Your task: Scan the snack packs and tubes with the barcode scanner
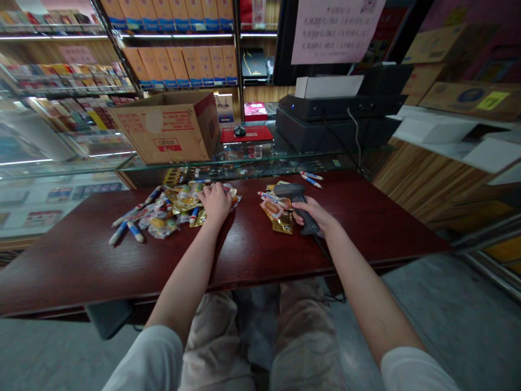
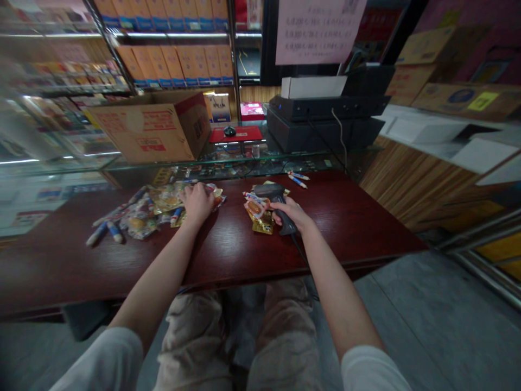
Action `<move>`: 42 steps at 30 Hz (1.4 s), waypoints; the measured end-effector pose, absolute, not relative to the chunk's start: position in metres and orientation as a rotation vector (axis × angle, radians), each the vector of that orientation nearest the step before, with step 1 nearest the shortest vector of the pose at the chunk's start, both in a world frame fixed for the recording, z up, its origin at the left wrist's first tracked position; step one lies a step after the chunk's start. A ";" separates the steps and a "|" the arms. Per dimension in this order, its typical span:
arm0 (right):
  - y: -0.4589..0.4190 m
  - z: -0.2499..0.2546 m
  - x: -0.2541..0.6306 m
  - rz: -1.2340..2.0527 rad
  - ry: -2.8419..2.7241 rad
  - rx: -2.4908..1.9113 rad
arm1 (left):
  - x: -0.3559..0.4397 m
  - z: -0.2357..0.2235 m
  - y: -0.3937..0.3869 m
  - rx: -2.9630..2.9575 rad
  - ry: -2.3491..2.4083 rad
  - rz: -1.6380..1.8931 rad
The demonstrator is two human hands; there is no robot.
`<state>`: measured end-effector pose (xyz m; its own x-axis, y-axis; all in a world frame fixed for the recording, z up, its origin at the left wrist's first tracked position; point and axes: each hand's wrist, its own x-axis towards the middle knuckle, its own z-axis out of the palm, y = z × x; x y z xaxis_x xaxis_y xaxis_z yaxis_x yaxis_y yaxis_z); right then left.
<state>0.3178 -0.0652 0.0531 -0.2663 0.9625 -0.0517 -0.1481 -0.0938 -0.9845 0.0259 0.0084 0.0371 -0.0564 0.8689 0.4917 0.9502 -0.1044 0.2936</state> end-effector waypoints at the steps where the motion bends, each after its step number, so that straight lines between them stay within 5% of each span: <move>1: -0.065 0.054 0.318 1.515 -1.220 -1.000 | 0.018 0.036 0.011 -1.984 -2.057 -0.861; 8: -0.061 0.052 0.320 1.435 -1.132 -1.025 | -0.003 0.034 0.020 -1.827 -2.080 -0.923; 13: -0.056 0.049 0.325 1.420 -1.073 -1.031 | 0.040 0.031 0.010 -2.540 -1.635 -0.985; 18: -0.055 0.047 0.328 1.417 -1.090 -1.047 | 0.077 0.016 -0.003 -3.088 -1.205 -0.689; 26: -0.059 0.050 0.323 1.429 -1.118 -1.056 | 0.072 0.021 -0.001 -2.953 -1.339 -0.670; 36: -0.064 0.052 0.321 1.592 -1.264 -0.970 | 0.064 0.010 0.017 -3.100 -1.866 -2.193; 39: -0.065 0.051 0.320 1.589 -1.298 -0.969 | 0.064 0.011 0.013 -3.187 -1.833 -2.258; 42: -0.065 0.050 0.319 1.576 -1.314 -0.967 | 0.063 0.015 0.009 -3.306 -1.752 -1.953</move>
<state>0.3195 -0.0648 0.0496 -0.3437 0.9381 -0.0421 -0.1273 -0.0910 -0.9877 0.0626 0.0087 0.0154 0.4309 0.8867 0.1676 0.0710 -0.2185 0.9732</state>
